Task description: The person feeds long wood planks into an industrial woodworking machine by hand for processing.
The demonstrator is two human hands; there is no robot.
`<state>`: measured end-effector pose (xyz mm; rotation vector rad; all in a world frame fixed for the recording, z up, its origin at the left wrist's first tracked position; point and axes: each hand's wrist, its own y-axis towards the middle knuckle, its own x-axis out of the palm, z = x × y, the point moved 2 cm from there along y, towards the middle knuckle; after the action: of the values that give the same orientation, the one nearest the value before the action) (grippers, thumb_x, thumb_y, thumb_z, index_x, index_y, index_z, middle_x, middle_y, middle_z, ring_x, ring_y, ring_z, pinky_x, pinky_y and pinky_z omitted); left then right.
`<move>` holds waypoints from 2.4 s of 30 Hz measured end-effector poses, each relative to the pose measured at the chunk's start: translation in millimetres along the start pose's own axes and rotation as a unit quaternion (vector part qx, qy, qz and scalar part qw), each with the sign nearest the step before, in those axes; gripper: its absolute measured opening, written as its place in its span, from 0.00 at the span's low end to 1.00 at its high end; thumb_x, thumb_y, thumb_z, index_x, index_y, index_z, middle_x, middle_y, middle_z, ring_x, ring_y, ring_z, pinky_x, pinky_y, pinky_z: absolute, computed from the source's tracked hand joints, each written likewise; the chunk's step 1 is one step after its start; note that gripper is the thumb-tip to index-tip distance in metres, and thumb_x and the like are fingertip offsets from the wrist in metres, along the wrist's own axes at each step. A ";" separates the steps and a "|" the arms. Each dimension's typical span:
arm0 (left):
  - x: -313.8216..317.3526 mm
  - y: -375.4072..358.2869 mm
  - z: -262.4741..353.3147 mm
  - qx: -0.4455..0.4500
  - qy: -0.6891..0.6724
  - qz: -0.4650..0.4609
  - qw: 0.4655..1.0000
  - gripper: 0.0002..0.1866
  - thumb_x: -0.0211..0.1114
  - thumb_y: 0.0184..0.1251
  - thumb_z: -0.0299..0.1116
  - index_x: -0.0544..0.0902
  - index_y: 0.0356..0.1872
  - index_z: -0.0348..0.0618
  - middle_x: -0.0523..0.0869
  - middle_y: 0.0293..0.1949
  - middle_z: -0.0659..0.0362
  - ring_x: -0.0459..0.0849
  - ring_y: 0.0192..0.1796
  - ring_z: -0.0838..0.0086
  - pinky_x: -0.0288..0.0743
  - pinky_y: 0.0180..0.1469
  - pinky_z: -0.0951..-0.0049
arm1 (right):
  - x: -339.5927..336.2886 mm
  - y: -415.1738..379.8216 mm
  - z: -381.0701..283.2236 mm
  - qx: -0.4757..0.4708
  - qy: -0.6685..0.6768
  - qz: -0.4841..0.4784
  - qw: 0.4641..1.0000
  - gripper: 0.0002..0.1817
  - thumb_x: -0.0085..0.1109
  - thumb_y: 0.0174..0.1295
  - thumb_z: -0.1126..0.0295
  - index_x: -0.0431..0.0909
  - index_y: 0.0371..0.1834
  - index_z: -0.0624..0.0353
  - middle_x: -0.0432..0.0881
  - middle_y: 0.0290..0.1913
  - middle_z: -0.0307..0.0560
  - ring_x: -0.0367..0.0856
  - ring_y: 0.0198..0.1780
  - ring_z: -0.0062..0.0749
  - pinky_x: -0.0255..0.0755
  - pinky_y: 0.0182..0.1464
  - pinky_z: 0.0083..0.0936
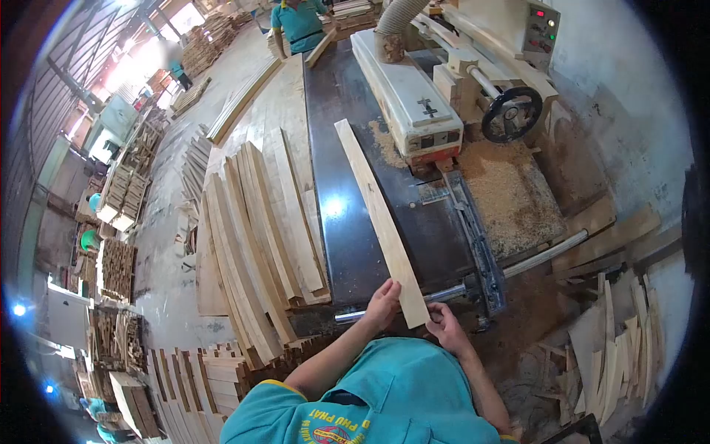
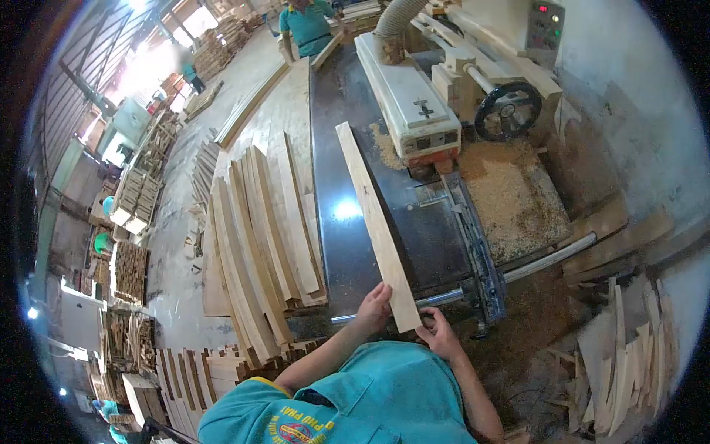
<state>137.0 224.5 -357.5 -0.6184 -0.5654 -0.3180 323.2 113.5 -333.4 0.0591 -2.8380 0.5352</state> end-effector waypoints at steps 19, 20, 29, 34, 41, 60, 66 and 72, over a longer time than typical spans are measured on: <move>54.1 59.6 -49.5 0.124 0.451 -0.034 0.884 0.39 0.67 0.73 0.30 0.51 0.74 0.30 0.81 0.44 0.49 0.84 0.44 0.68 0.82 0.45 0.68 | -100.5 -244.2 132.0 0.053 0.113 0.371 0.920 0.23 0.60 0.70 0.66 0.76 0.67 0.62 0.83 0.58 0.48 0.83 0.55 0.33 0.79 0.54 0.32; 66.9 45.9 -54.9 0.132 0.474 -0.047 0.869 0.39 0.66 0.73 0.30 0.50 0.74 0.30 0.81 0.44 0.49 0.84 0.43 0.68 0.82 0.44 0.69 | -101.3 -257.9 140.2 0.066 0.121 0.392 0.909 0.23 0.59 0.70 0.67 0.76 0.66 0.62 0.82 0.56 0.47 0.84 0.54 0.33 0.81 0.52 0.31; 96.4 46.5 -96.8 0.115 0.536 -0.211 0.809 0.38 0.64 0.75 0.28 0.49 0.75 0.35 0.77 0.53 0.46 0.81 0.47 0.66 0.78 0.45 0.63 | -96.3 -320.4 208.1 0.061 0.136 0.471 0.869 0.27 0.61 0.70 0.59 0.75 0.69 0.59 0.82 0.58 0.48 0.83 0.55 0.38 0.82 0.51 0.36; 118.8 58.6 -98.9 0.149 0.525 -0.223 0.808 0.39 0.65 0.74 0.30 0.49 0.75 0.33 0.74 0.57 0.41 0.81 0.53 0.56 0.78 0.53 0.57 | -97.1 -315.7 226.2 0.006 0.141 0.525 0.839 0.26 0.60 0.71 0.60 0.75 0.70 0.58 0.80 0.62 0.50 0.82 0.57 0.40 0.81 0.51 0.37; 118.3 77.5 -102.2 0.249 0.586 -0.134 0.759 0.48 0.67 0.70 0.34 0.43 0.71 0.12 0.72 0.53 0.28 0.76 0.56 0.36 0.75 0.58 0.52 | -81.9 -291.6 170.0 0.034 0.140 0.529 0.836 0.28 0.61 0.72 0.59 0.72 0.73 0.58 0.78 0.64 0.51 0.80 0.59 0.39 0.77 0.56 0.33; 70.9 260.9 -16.3 0.276 0.685 -0.056 0.672 0.52 0.71 0.66 0.45 0.49 0.71 0.11 0.72 0.60 0.24 0.76 0.60 0.33 0.74 0.62 0.49 | -102.7 -118.5 149.3 0.059 0.067 0.398 0.913 0.19 0.48 0.81 0.59 0.72 0.60 0.66 0.86 0.49 0.53 0.89 0.35 0.35 0.84 0.37 0.30; 80.0 284.3 31.7 0.221 0.707 -0.024 0.671 0.53 0.71 0.67 0.47 0.50 0.72 0.13 0.71 0.63 0.24 0.74 0.65 0.34 0.72 0.65 0.50 | -81.3 -72.6 76.6 0.145 0.126 0.363 0.912 0.26 0.39 0.83 0.50 0.72 0.51 0.67 0.90 0.39 0.56 0.89 0.28 0.36 0.81 0.30 0.28; 92.4 243.6 45.0 0.302 0.625 0.027 0.720 0.48 0.72 0.65 0.45 0.56 0.71 0.17 0.76 0.58 0.26 0.78 0.59 0.34 0.73 0.62 0.47 | -84.8 -26.5 67.3 0.171 0.116 0.299 0.932 0.33 0.31 0.82 0.42 0.75 0.42 0.64 0.90 0.34 0.54 0.87 0.23 0.35 0.79 0.23 0.27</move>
<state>300.5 430.6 -384.2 0.3009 0.6750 -0.3921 391.5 63.8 -406.1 -0.7718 -2.4639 1.0730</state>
